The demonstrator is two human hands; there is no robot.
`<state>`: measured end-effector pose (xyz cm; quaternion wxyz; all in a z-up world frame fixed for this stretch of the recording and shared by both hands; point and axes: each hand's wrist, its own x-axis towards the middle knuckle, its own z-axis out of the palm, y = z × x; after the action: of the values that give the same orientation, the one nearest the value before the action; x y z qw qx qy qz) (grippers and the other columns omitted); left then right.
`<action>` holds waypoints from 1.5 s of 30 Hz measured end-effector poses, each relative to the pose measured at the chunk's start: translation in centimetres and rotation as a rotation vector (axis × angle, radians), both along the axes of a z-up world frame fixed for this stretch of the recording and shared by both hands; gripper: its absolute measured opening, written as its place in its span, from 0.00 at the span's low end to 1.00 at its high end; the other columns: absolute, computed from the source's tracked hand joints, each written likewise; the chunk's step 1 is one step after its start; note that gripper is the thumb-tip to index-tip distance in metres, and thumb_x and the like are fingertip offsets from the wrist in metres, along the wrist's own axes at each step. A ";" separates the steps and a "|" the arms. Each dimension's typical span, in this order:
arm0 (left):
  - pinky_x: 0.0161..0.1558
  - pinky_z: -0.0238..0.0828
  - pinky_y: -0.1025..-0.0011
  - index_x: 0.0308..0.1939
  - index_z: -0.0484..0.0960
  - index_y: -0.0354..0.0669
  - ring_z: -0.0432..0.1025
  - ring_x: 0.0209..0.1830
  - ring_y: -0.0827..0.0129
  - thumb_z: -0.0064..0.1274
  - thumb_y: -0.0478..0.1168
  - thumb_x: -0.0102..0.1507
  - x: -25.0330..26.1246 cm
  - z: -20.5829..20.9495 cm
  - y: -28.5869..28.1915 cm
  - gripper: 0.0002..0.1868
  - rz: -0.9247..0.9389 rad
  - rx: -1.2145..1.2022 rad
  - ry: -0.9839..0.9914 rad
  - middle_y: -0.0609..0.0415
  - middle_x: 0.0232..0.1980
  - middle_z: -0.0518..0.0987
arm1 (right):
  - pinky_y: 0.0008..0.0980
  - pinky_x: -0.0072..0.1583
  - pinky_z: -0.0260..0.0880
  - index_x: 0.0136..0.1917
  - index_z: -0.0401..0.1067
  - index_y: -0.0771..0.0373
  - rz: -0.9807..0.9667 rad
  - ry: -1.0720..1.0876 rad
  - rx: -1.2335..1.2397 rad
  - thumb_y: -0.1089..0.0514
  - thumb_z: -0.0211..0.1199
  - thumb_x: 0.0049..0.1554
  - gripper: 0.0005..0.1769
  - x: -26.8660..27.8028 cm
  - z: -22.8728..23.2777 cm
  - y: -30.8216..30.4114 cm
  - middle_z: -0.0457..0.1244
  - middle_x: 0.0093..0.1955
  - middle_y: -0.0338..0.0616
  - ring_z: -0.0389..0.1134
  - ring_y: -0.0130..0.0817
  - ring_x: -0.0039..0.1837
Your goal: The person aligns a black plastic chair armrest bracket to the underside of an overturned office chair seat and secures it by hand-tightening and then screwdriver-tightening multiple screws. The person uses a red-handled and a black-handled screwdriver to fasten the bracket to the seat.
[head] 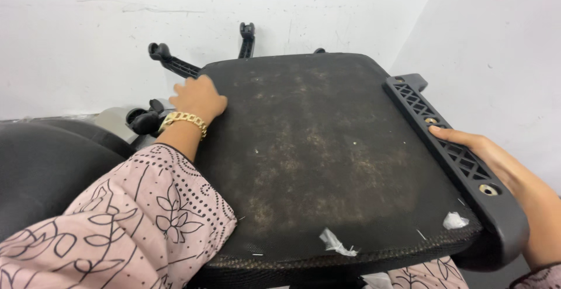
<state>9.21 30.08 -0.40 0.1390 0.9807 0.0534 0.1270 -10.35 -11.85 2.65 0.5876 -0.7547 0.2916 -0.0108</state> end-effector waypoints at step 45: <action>0.68 0.20 0.20 0.75 0.60 0.33 0.34 0.83 0.35 0.61 0.81 0.45 -11.2 -0.2 -29.0 0.70 -1.184 -0.227 -0.107 0.34 0.81 0.50 | 0.22 0.49 0.72 0.86 0.40 0.55 -0.073 -0.534 -0.110 0.46 0.41 0.72 0.34 -12.0 -12.2 -5.1 0.64 0.56 0.45 0.69 0.25 0.49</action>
<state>-2.04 1.06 -0.63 0.2922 0.8151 -0.4952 0.0708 -22.36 -16.96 -9.56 0.6011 -0.7448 0.1524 -0.2462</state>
